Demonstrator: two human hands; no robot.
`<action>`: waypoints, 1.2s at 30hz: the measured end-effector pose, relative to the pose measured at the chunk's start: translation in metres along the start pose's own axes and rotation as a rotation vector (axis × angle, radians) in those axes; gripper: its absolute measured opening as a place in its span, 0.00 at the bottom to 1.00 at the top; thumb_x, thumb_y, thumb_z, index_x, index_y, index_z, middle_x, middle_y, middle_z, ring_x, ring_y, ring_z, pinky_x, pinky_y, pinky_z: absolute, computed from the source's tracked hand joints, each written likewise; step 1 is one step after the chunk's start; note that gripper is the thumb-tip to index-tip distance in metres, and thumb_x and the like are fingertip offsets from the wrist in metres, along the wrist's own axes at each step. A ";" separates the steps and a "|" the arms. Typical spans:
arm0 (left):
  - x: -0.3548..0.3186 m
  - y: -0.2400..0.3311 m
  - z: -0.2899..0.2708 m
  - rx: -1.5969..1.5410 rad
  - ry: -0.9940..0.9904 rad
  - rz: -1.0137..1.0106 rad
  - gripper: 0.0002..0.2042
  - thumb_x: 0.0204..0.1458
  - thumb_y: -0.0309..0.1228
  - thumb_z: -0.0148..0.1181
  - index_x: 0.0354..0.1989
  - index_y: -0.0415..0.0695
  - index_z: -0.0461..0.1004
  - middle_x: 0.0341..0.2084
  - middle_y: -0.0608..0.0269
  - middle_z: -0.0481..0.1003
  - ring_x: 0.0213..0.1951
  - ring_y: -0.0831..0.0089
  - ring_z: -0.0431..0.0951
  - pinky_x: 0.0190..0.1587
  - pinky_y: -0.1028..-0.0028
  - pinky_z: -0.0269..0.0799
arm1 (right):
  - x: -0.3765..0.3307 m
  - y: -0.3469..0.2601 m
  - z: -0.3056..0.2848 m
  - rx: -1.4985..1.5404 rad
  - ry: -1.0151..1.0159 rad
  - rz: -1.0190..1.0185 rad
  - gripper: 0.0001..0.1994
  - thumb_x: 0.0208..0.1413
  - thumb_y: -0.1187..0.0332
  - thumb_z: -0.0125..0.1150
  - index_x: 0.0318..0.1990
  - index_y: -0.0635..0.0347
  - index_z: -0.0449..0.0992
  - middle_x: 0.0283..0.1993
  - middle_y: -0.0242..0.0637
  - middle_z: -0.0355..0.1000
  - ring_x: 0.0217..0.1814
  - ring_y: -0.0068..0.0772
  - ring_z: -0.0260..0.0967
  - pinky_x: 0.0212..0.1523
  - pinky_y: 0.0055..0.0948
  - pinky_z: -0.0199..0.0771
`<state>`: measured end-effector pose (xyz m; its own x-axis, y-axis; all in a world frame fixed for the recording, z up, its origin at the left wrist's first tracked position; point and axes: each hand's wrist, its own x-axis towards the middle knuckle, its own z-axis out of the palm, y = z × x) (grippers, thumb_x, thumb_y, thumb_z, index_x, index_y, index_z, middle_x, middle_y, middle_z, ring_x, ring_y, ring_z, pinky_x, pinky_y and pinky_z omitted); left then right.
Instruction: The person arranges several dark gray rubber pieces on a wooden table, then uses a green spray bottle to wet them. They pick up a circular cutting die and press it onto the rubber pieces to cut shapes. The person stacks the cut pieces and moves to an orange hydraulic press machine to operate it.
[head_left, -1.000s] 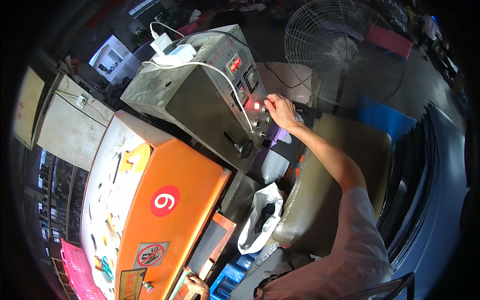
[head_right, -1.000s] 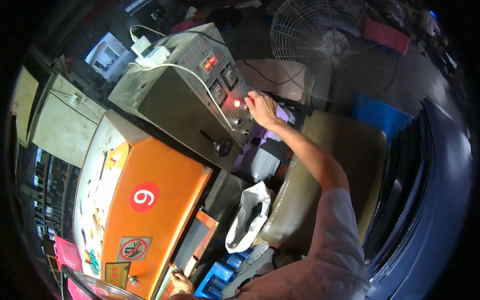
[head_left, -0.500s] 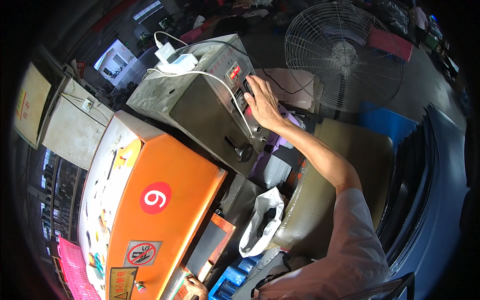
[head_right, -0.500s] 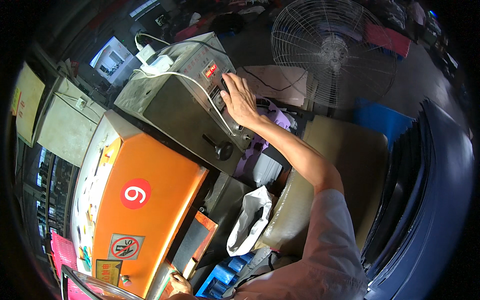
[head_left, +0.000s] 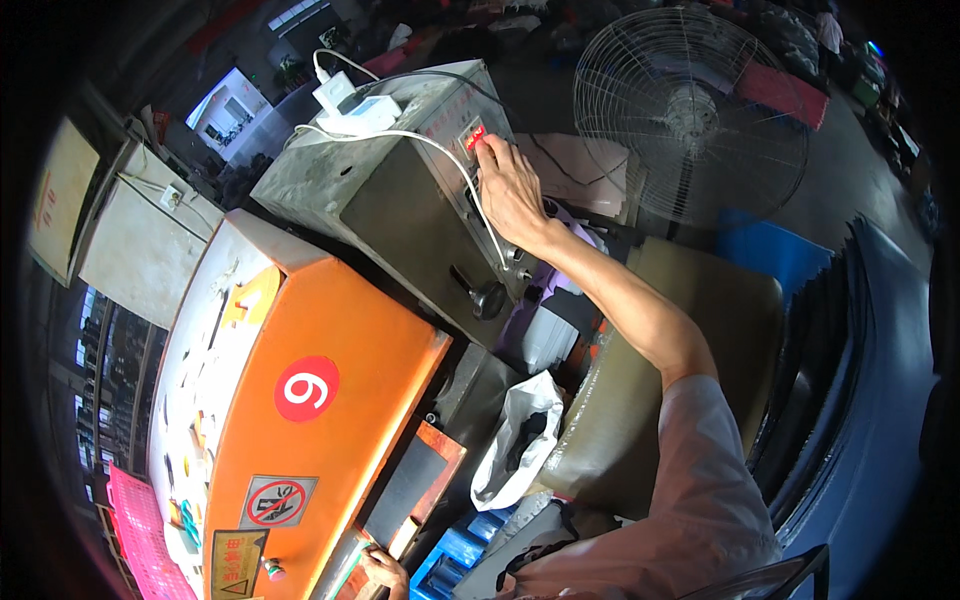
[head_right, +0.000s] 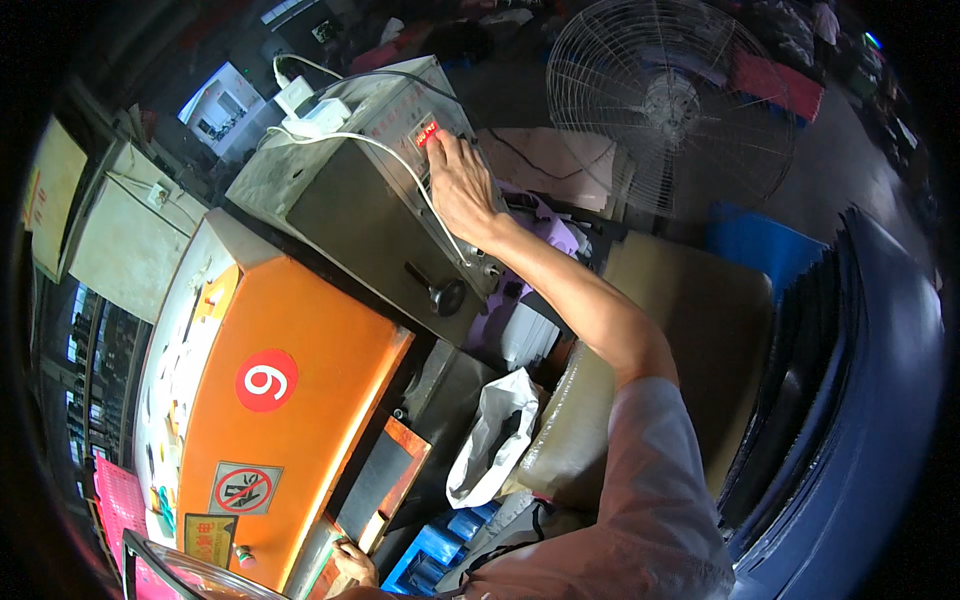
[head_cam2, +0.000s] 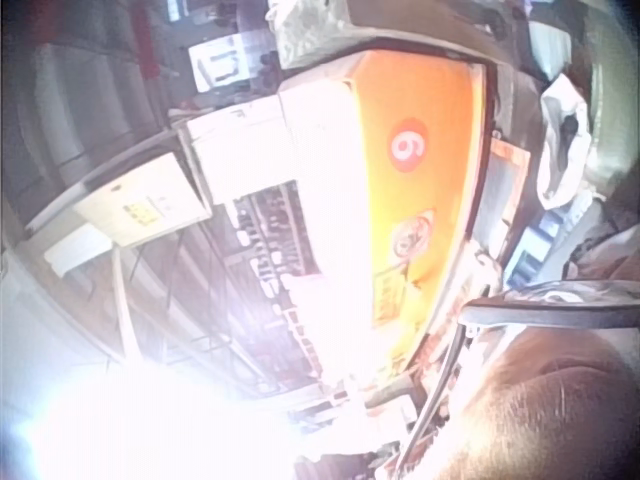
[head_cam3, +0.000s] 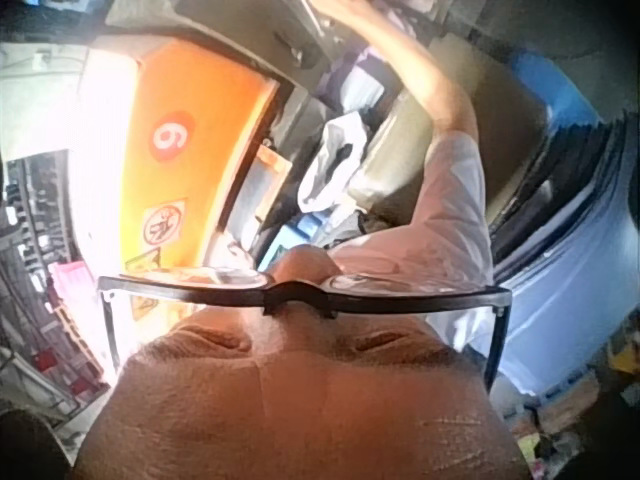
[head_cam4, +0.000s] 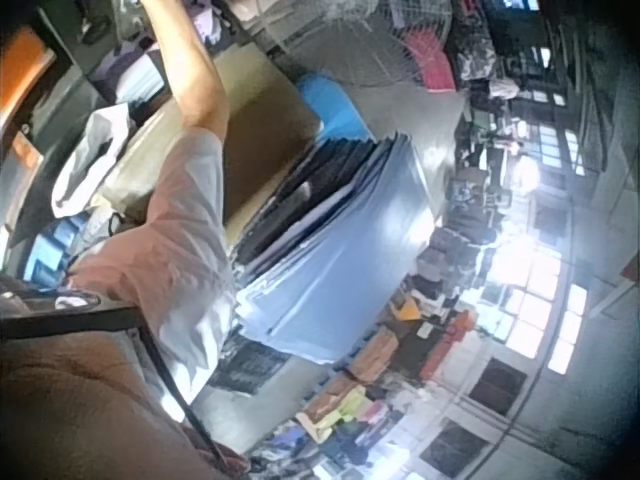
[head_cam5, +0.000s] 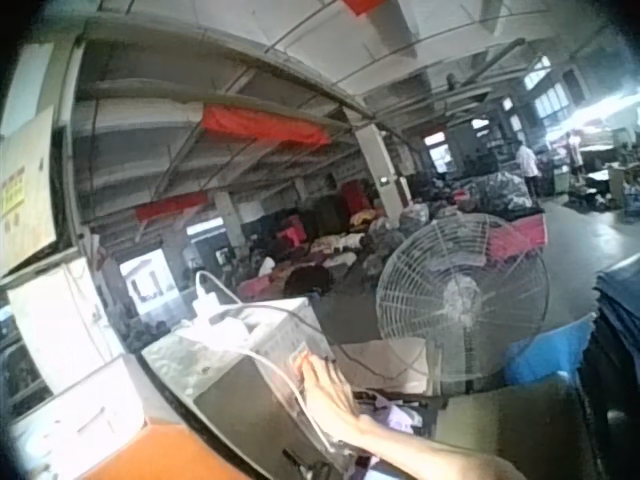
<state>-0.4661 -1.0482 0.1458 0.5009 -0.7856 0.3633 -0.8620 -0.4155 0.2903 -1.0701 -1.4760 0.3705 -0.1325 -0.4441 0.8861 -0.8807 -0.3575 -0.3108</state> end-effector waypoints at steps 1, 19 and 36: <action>-0.001 -0.006 0.003 -0.030 -0.013 -0.021 0.13 0.67 0.34 0.46 0.36 0.41 0.74 0.29 0.47 0.78 0.34 0.47 0.78 0.40 0.53 0.71 | 0.002 -0.001 0.001 -0.017 -0.005 0.006 0.20 0.63 0.74 0.55 0.61 0.74 0.70 0.63 0.56 0.67 0.60 0.59 0.69 0.59 0.50 0.72; -0.020 -0.156 -0.112 0.173 0.260 0.168 0.05 0.55 0.30 0.60 0.33 0.44 0.79 0.29 0.49 0.77 0.37 0.48 0.77 0.42 0.53 0.73 | -0.509 -0.176 -0.182 0.458 -1.080 0.589 0.15 0.68 0.62 0.57 0.37 0.67 0.78 0.25 0.58 0.72 0.28 0.53 0.74 0.32 0.48 0.71; -0.091 -0.179 -0.141 -0.363 0.112 -0.046 0.05 0.53 0.27 0.64 0.35 0.39 0.80 0.33 0.52 0.75 0.39 0.51 0.74 0.45 0.56 0.72 | -0.470 -0.535 -0.207 0.700 -1.098 0.349 0.10 0.67 0.68 0.63 0.43 0.69 0.81 0.36 0.39 0.79 0.36 0.26 0.75 0.40 0.29 0.75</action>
<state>-0.3462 -0.8372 0.1856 0.5607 -0.7067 0.4315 -0.7654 -0.2436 0.5957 -0.6310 -0.9055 0.1915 0.4198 -0.9025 0.0963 -0.4171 -0.2861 -0.8627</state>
